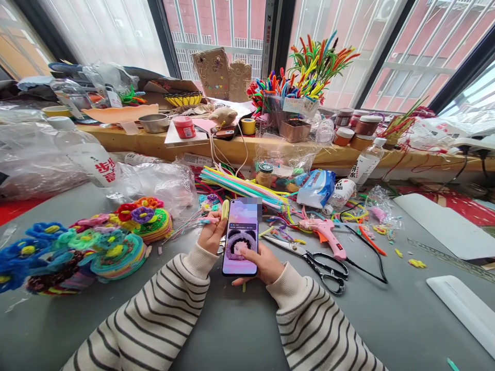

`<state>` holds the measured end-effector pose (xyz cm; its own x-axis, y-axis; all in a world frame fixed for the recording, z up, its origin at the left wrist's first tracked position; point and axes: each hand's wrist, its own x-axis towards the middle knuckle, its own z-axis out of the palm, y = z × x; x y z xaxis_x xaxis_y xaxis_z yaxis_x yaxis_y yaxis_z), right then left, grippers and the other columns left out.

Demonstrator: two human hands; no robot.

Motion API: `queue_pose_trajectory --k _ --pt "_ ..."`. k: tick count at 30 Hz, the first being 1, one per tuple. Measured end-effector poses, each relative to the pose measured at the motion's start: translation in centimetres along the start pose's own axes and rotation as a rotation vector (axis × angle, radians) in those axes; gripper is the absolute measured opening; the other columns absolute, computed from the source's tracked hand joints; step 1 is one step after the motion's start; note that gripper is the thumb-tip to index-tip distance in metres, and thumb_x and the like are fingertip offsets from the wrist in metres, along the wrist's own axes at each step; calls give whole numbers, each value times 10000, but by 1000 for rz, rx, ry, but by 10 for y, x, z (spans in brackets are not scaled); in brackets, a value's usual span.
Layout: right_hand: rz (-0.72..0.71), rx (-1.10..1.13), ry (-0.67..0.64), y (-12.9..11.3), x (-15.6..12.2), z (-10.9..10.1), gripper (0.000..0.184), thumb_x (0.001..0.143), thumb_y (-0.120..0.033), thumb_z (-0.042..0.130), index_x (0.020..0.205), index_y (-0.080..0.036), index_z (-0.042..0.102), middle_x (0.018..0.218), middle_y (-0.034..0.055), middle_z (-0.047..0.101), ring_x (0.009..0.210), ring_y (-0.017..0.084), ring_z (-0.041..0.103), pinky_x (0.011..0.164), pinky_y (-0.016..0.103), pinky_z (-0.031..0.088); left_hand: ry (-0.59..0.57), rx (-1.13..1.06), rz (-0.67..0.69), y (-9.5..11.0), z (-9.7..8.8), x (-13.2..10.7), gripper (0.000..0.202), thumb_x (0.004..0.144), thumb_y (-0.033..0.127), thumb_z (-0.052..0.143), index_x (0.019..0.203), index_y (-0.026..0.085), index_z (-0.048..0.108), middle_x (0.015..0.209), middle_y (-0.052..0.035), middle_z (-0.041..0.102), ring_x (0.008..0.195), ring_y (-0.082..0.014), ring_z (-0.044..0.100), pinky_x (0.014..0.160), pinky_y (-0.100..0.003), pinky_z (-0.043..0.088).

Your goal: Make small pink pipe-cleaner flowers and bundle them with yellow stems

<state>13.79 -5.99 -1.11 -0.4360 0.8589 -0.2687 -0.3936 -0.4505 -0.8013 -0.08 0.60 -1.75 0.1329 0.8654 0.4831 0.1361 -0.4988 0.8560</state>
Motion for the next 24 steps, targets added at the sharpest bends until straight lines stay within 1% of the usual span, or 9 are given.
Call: queue_pose_trajectory --k 1,3,5,8,12,16,18,20,24 --pt "-5 12 -5 -1 -1 1 396 644 -362 606 985 -210 475 936 63 563 747 204 588 465 313 527 14 -49 -47 2 0 0 116 776 306 359 774 192 379 604 14 367 460 -81 384 404 -242 366" --pt "-14 27 -30 -4 -2 3 404 657 -394 581 999 -207 474 941 72 562 758 211 586 475 319 526 30 -127 -117 6 1 1 128 760 322 387 747 196 374 590 21 351 457 -81 379 402 -239 360" --pt "-20 40 -47 -6 -4 4 408 662 -393 575 1009 -206 468 960 77 557 783 219 580 505 338 527 27 -165 -151 8 1 2 133 750 328 401 740 197 374 578 24 349 452 -84 376 398 -243 355" --pt "-29 56 -50 -7 -5 4 416 668 -383 568 1027 -209 451 968 81 557 790 231 579 497 346 524 23 -188 -188 9 0 2 138 738 326 420 737 194 379 585 18 374 456 -87 390 405 -250 365" --pt "-31 55 -53 -7 -5 3 438 695 -371 532 1085 -211 411 957 90 570 760 228 590 495 358 519 13 -220 -228 10 -1 1 134 728 323 433 748 200 385 626 6 449 521 -102 481 493 -268 435" --pt "-50 67 -37 -7 -5 1 465 700 -365 520 1115 -203 389 991 102 561 783 239 590 513 369 518 27 -336 -314 13 -1 2 137 729 313 423 751 214 331 685 -9 550 579 -126 569 572 -297 488" --pt "-58 77 -22 -7 -4 1 442 692 -357 531 1084 -189 415 978 102 568 795 246 588 517 369 519 47 -374 -350 13 -1 3 149 727 314 422 744 215 311 710 -16 577 566 -130 580 567 -303 496" --pt "-57 83 -20 -7 -4 0 436 685 -349 541 1070 -185 424 975 102 571 796 249 588 516 367 521 68 -374 -380 13 -1 3 155 718 312 435 742 208 322 703 -15 580 531 -124 573 537 -291 492" --pt "-48 63 -38 -7 -4 0 492 700 -352 521 1140 -199 366 1002 111 558 794 249 586 506 363 520 74 -339 -416 14 -1 3 139 713 292 450 785 186 396 645 -10 572 483 -114 549 464 -252 462"
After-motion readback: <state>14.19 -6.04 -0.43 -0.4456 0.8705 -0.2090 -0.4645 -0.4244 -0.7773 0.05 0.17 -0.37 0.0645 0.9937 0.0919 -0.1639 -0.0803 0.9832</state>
